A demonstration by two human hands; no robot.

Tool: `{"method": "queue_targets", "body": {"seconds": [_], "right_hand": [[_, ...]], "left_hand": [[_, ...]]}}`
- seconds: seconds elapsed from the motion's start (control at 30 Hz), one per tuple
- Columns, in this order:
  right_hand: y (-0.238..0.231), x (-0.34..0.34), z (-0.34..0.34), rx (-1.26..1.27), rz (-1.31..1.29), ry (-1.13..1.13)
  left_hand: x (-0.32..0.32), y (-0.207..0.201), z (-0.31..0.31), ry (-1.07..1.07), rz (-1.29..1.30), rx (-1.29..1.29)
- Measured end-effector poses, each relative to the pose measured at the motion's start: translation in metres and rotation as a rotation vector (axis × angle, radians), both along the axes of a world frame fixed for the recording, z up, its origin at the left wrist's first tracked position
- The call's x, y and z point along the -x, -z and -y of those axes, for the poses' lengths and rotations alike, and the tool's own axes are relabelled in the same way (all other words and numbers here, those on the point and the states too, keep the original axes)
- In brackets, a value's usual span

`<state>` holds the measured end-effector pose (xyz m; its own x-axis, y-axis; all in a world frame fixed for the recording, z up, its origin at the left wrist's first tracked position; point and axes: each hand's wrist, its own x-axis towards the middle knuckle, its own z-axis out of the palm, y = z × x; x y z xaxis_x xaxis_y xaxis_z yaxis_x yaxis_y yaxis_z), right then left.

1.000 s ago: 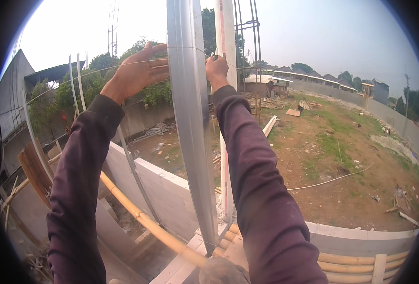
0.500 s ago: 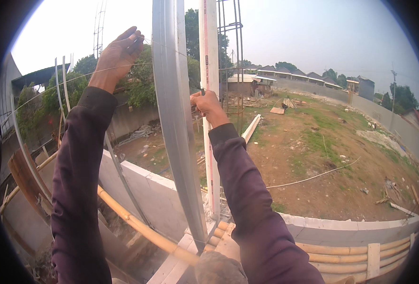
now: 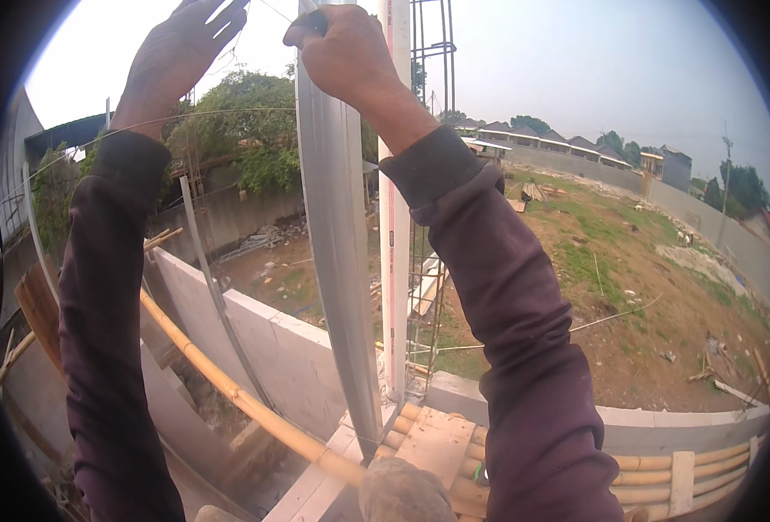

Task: The person measures a vertical metal beam with a tape measure and marks measurement points with a marker. They then use a string line to align and mark additional points on the beam.

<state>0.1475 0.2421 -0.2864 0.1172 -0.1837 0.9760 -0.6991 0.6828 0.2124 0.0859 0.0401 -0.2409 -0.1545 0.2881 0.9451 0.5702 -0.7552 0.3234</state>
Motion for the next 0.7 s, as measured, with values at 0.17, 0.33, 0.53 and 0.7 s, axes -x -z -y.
{"method": "queue_targets", "body": {"seconds": [0.17,0.33,0.53,0.7], "right_hand": [[0.001,-0.072,-0.099,0.441,0.266,-0.479],[0.099,-0.029,-0.186,0.745,0.427,-0.368],[0.177,0.125,-0.211,0.932,0.749,-0.505],[0.23,0.21,-0.184,1.088,0.805,-0.515]], "left_hand": [[-0.013,-0.001,0.052,-0.359,-0.114,-0.038],[0.024,0.064,0.081,-0.685,0.175,0.098],[0.02,0.228,0.032,-1.095,0.304,0.734],[0.003,0.322,0.002,-0.846,0.479,0.704]]}}
